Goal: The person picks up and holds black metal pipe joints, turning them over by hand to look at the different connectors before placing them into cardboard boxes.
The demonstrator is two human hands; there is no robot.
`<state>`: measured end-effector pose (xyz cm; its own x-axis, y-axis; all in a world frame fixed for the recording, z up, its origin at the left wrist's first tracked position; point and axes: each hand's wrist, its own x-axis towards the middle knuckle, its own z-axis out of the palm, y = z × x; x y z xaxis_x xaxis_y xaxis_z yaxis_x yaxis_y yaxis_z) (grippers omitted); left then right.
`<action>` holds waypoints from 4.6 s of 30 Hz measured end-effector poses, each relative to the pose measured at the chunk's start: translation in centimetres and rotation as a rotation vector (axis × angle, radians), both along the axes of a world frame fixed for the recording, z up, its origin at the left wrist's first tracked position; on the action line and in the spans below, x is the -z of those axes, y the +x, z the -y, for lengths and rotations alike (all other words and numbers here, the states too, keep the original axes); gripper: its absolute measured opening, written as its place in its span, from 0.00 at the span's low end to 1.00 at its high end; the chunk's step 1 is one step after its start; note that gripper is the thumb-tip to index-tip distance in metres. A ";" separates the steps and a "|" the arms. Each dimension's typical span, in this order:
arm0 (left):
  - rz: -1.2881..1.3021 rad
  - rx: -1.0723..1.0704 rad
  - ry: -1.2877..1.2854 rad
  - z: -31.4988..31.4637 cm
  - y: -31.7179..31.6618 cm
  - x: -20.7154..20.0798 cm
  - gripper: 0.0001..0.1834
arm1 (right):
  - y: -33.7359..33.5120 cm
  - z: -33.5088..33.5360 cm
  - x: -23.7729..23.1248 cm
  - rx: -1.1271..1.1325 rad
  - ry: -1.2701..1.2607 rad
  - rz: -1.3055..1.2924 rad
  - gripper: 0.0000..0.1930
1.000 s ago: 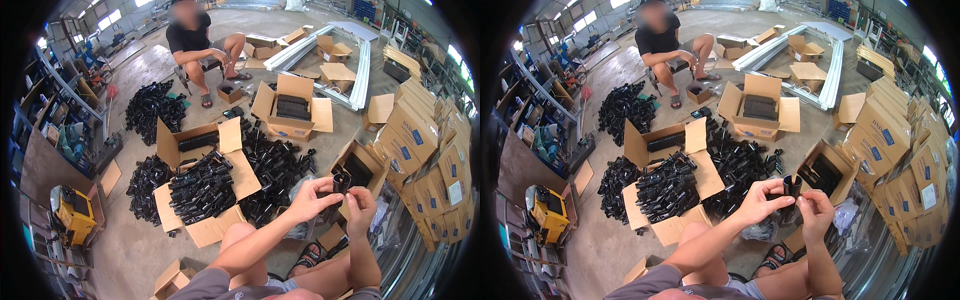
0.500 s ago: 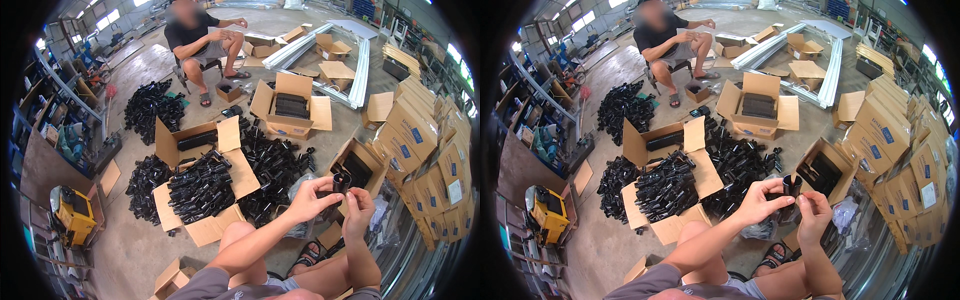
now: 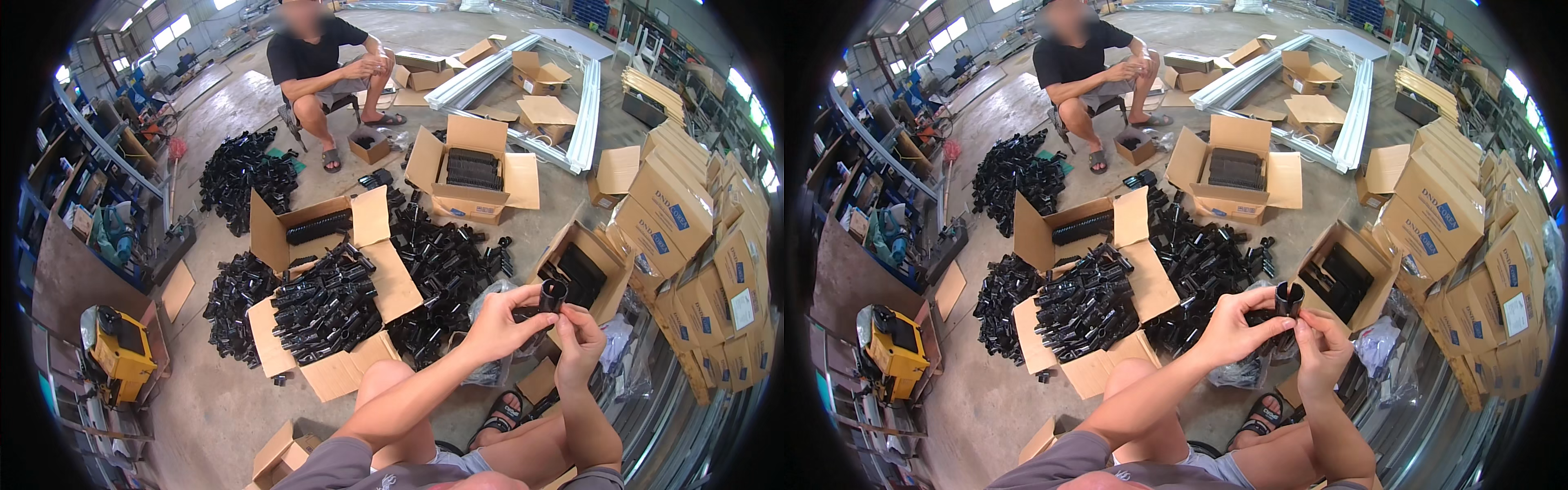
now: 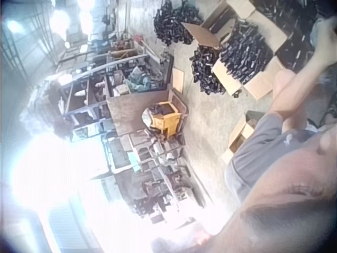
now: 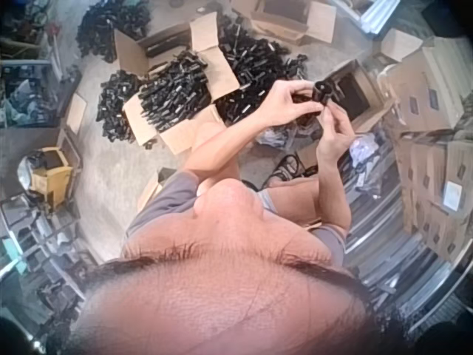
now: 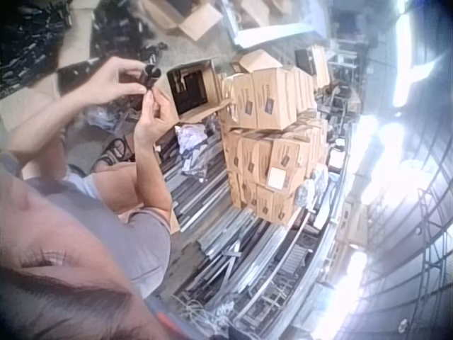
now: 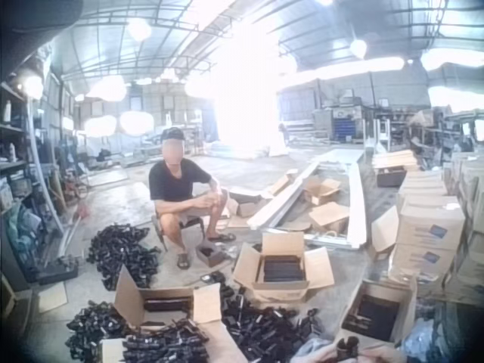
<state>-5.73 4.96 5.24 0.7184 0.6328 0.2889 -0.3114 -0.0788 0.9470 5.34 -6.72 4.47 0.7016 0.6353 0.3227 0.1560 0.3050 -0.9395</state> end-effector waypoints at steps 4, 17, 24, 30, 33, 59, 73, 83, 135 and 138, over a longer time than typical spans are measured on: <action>-0.066 -0.087 0.220 -0.3 -0.4 0.2 0.23 | 0.1 0.2 0.4 0.003 -0.066 0.027 0.07; -0.359 -0.427 0.723 0.5 0.5 1.0 0.24 | -0.1 -1.6 -0.9 0.072 -0.313 0.180 0.26; -0.484 -0.395 0.713 1.5 1.1 1.9 0.28 | 1.5 -1.8 0.2 0.065 -0.379 0.250 0.12; -0.457 -0.050 0.392 -0.2 -0.5 -0.8 0.35 | 3.2 -1.8 0.9 -0.099 -0.376 -0.034 0.11; -0.334 0.050 -0.033 -2.3 -0.9 0.8 0.31 | 3.6 -2.0 0.8 -0.214 -0.316 -0.095 0.12; 0.057 -0.212 -0.925 -5.9 -1.7 1.7 0.20 | 8.4 -5.5 19.7 -0.513 -1.268 0.668 0.13; 0.161 -0.318 -1.078 -7.5 -2.7 2.4 0.17 | -7.4 -4.3 36.8 -0.088 -1.368 0.454 0.10; 0.160 -0.296 -1.023 -7.2 -2.8 2.0 0.16 | -7.8 -4.1 37.6 -0.206 -1.256 0.605 0.15; 0.030 -0.345 -0.274 2.6 3.3 1.9 0.20 | 1.8 -2.9 -1.2 -0.039 -0.149 -0.200 0.07; 0.075 -0.374 -0.266 2.5 3.4 2.3 0.20 | 1.5 -2.8 -1.6 -0.074 -0.152 -0.209 0.06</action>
